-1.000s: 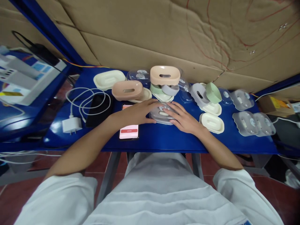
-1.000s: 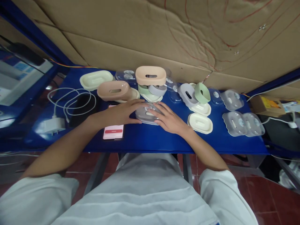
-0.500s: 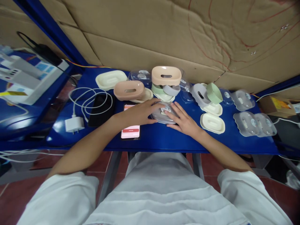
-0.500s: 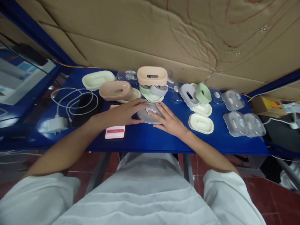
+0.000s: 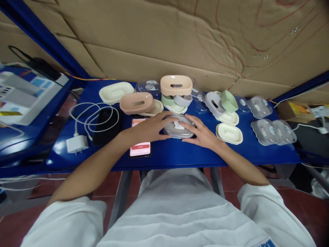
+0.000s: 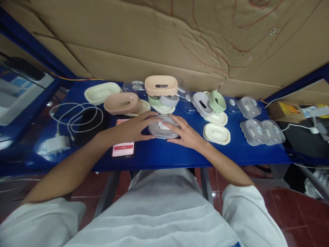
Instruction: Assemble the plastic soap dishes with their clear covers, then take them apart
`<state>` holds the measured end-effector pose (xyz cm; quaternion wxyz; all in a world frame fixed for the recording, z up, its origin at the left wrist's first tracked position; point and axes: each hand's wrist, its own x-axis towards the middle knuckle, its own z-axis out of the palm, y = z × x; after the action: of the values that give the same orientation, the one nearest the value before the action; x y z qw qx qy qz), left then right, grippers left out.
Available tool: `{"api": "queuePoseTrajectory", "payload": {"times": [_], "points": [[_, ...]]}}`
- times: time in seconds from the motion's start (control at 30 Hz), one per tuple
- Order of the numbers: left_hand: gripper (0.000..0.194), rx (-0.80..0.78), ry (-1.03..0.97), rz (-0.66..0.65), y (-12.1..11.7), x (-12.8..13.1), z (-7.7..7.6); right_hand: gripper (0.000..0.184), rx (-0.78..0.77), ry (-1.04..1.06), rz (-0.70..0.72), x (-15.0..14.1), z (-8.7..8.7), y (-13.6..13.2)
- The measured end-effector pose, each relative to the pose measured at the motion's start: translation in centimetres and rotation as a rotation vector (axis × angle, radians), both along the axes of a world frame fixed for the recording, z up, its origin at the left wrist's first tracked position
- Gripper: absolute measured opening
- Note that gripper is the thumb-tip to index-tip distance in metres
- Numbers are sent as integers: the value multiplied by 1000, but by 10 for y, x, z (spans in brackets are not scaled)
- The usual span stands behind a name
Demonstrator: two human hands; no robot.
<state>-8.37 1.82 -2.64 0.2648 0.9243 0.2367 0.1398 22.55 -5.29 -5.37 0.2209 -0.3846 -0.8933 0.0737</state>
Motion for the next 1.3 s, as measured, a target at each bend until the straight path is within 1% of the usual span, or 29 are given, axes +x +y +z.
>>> {"api": "queuePoseTrajectory", "payload": {"times": [0.1, 0.17, 0.2, 0.27, 0.37, 0.43, 0.5, 0.53, 0.57, 0.63, 0.7, 0.73, 0.83, 0.9, 0.97, 1.03, 1.1, 1.17, 1.23, 1.3], "points": [[76, -52, -53, -49, -1, 1, 3, 80, 52, -9, -35, 10, 14, -20], [74, -63, -61, -56, -3, 1, 6, 82, 109, 6, -136, 26, 23, -41], [70, -58, -42, -45, -4, 1, 8, 82, 155, 20, -221, 39, 28, -52], [58, -28, 28, -16, -5, 0, 10, 82, 271, 36, -457, 77, 36, -76], [46, 15, 135, -13, -4, -1, 10, 83, 448, 0, -871, 159, 44, -111], [46, 13, 177, -32, -3, 0, 9, 93, 564, -45, -1137, 219, 43, -136], [47, -2, 194, -38, -3, 1, 9, 102, 600, -61, -1388, 268, 35, -164], [47, -8, 195, -33, -3, 2, 10, 105, 611, -56, -1484, 285, 29, -179], [48, -14, 193, -26, -3, 3, 10, 109, 622, -48, -1556, 296, 22, -193], [48, -23, 190, -17, -5, 4, 12, 114, 644, -18, -1653, 302, 5, -217], [49, -23, 186, -16, -5, 4, 12, 112, 624, 31, -1706, 294, -11, -231], [49, -20, 181, -19, -5, 4, 12, 111, 601, 56, -1726, 289, -17, -234], [49, -7, 165, -27, -4, 2, 8, 113, 517, 86, -1739, 283, -28, -231], [49, 1, 170, -36, -4, 1, 6, 116, 438, 84, -1686, 289, -29, -226], [48, 7, 182, -39, -4, 0, 5, 112, 323, 101, -1627, 299, -27, -222], [47, 13, 189, -38, -6, 0, 5, 106, 205, 138, -1616, 310, -24, -221], [45, 27, 195, -37, -9, 0, 6, 105, 135, 171, -1625, 320, -22, -221], [44, 43, 206, -40, -11, 0, 7, 111, 136, 191, -1592, 332, -22, -222], [43, 50, 209, -39, -12, 0, 7, 114, 163, 212, -1526, 343, -24, -223], [43, 45, 200, -35, -12, 1, 7, 109, 247, 226, -1486, 351, -26, -224]]}}
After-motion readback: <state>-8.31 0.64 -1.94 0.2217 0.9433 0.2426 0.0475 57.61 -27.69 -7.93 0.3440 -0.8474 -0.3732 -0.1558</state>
